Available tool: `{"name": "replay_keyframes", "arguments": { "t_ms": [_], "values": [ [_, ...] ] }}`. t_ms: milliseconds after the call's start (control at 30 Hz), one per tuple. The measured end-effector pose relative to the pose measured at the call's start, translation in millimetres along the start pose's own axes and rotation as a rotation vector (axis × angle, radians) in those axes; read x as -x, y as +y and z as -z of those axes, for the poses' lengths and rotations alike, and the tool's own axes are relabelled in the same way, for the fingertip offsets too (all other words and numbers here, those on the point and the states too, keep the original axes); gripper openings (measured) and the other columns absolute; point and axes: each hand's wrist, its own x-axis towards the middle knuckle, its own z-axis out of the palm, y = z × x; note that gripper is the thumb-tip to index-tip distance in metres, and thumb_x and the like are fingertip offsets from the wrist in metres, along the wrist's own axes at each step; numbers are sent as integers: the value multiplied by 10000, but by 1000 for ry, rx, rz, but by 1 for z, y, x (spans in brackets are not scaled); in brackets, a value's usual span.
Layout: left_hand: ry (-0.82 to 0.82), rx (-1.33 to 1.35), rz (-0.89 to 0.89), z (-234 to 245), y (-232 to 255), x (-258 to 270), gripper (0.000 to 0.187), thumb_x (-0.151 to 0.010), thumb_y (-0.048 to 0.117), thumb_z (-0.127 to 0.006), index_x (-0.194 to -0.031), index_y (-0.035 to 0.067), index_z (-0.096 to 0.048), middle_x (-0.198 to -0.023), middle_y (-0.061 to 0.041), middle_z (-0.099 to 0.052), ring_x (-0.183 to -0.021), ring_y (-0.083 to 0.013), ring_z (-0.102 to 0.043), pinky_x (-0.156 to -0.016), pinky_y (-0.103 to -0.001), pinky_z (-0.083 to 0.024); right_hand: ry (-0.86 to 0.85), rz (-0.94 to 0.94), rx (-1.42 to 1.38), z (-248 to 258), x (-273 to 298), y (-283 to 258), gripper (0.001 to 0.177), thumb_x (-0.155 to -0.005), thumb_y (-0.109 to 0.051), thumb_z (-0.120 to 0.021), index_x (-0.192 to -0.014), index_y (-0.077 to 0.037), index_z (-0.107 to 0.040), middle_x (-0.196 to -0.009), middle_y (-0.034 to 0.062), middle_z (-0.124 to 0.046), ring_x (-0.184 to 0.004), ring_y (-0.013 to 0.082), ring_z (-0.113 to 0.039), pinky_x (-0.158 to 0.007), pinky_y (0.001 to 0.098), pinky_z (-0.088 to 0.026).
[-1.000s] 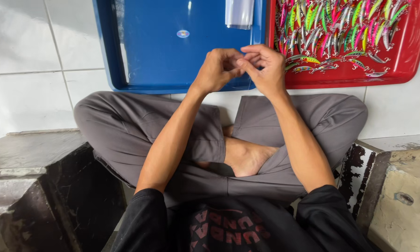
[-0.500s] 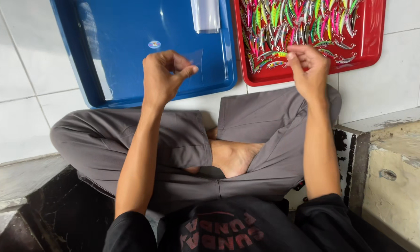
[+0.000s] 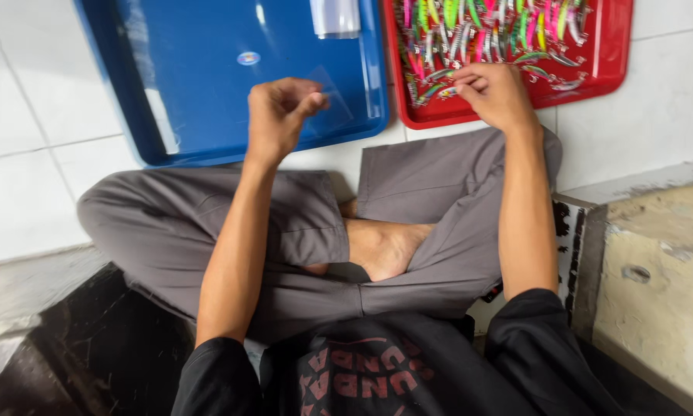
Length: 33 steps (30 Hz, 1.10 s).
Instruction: The person picks up individual fishing lures from a red tray and places them into small clear plastic bags by hand, then sets the filled bags onto a blue tray.
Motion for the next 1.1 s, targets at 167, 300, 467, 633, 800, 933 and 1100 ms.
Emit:
{"name": "replay_keyframes", "arguments": {
  "t_ms": [167,300,467,633,800,933,1100],
  "values": [
    [-49,164,61,-3,14,8,158,-922,161,-788,-843,42,-721,-712,-81,-753,-647,-96,-718,-627,-212,-596,81,71,-97,-1,1,-6,234,-1077,-15,-695,-1308,21,-705,-1124,176,-735,-957,248,-712,-838,336,-608],
    [-33,247,15,-4,25,12,330,-842,190,-848,-671,99,-581,-585,-36,-658,-545,-48,-604,-954,-387,-681,58,37,-77,-3,0,-5,238,-1080,-29,-689,-1314,14,-705,-1133,163,-730,-928,239,-708,-802,343,-605],
    [-24,164,38,-1,20,9,226,-847,168,-852,-732,92,-673,-670,-39,-713,-610,-65,-658,-689,-233,-628,39,-10,-71,-5,-3,-8,248,-1081,-67,-689,-1323,-13,-698,-1149,144,-723,-942,235,-697,-805,346,-592],
    [-17,119,-16,-6,2,4,115,-911,149,-791,-840,85,-730,-920,-59,-765,-835,-114,-714,-690,-223,-579,27,-45,8,-3,-3,-4,271,-1055,-24,-697,-1326,-12,-702,-1161,168,-727,-905,258,-706,-780,394,-614],
    [36,297,-21,-4,-9,1,72,-949,174,-765,-969,111,-737,-1001,-34,-736,-851,-92,-632,-763,-224,-547,-13,-78,223,-9,-8,9,183,-929,-98,-852,-1097,-104,-782,-1051,84,-777,-870,215,-734,-1136,616,-371],
    [56,363,137,-3,3,4,213,-899,34,-806,-1098,33,-729,-758,8,-724,-736,-59,-681,-817,-242,-608,0,-146,322,-15,-13,25,160,-938,-167,-872,-1078,-194,-800,-896,55,-777,-1093,303,-643,-1035,610,-428],
    [79,306,118,-3,3,4,178,-813,62,-895,-867,85,-727,-683,10,-693,-679,-58,-682,-761,-232,-635,-22,-147,422,-20,-20,33,327,-813,-152,-939,-1110,-177,-804,-926,100,-783,-1032,349,-687,-945,624,-511]
  ]
}}
